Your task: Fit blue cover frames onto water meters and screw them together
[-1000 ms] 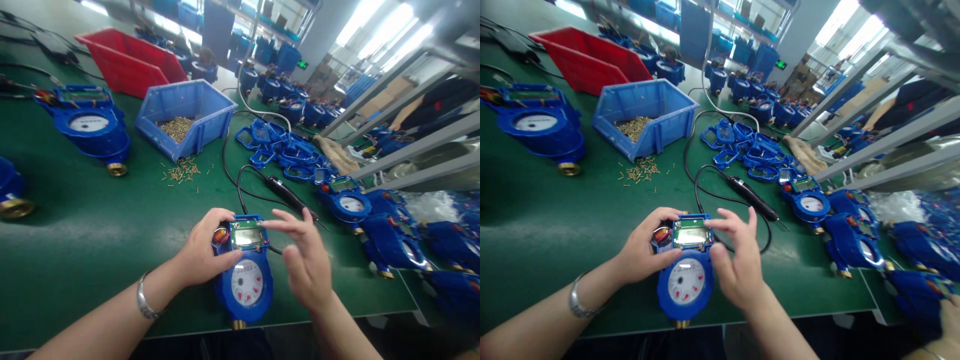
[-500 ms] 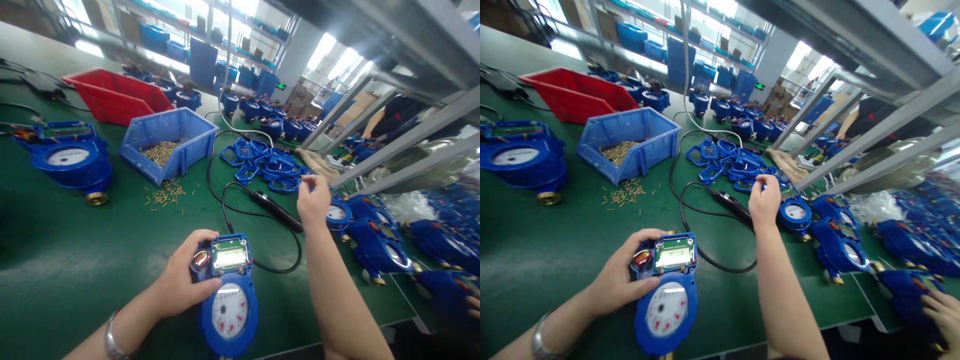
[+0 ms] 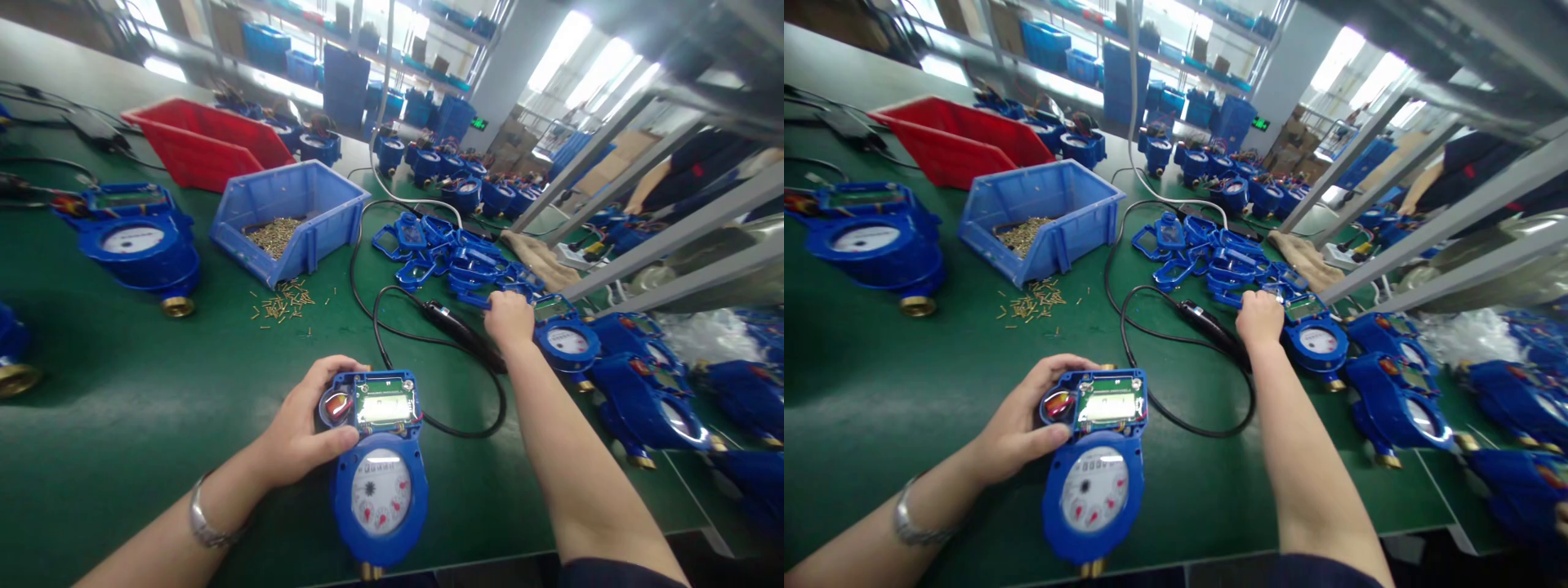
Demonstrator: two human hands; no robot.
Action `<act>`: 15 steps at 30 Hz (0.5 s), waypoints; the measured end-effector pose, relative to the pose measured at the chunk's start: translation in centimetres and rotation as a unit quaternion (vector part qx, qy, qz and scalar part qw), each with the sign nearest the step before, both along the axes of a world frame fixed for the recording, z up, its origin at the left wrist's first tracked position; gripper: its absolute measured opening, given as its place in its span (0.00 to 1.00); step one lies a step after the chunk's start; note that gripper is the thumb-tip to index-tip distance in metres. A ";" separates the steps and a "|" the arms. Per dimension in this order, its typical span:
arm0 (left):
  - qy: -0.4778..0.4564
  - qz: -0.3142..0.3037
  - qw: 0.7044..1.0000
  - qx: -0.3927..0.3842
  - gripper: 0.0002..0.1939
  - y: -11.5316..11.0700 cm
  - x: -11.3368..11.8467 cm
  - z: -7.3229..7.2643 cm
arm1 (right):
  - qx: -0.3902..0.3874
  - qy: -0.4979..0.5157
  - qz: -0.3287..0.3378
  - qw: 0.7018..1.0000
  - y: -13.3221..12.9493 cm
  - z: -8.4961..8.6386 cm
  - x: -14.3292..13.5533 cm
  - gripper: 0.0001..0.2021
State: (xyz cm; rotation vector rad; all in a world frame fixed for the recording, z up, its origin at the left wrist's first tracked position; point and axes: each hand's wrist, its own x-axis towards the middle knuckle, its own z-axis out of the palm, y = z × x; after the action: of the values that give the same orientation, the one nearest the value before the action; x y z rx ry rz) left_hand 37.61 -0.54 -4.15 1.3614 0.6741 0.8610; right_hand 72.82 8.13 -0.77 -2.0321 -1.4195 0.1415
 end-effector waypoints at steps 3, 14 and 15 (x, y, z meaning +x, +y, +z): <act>0.001 0.009 1.000 0.022 0.32 0.1 0.0 0.1 | 0.012 0.063 -0.022 0.998 -3.1 1.2 -0.9 0.07; 0.053 0.232 0.953 0.186 0.25 0.5 -0.2 0.5 | 0.047 0.493 -0.023 0.869 -16.3 2.5 -7.5 0.14; 0.072 0.242 0.943 0.216 0.23 0.0 -0.1 1.2 | 0.030 0.552 -0.015 0.833 -17.0 2.6 -8.4 0.13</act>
State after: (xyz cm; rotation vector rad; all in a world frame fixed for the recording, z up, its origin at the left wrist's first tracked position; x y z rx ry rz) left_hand 37.47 -0.52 -2.99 1.6914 0.9988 1.3717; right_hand 64.45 -8.90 1.82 -1.4280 -0.6090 1.0500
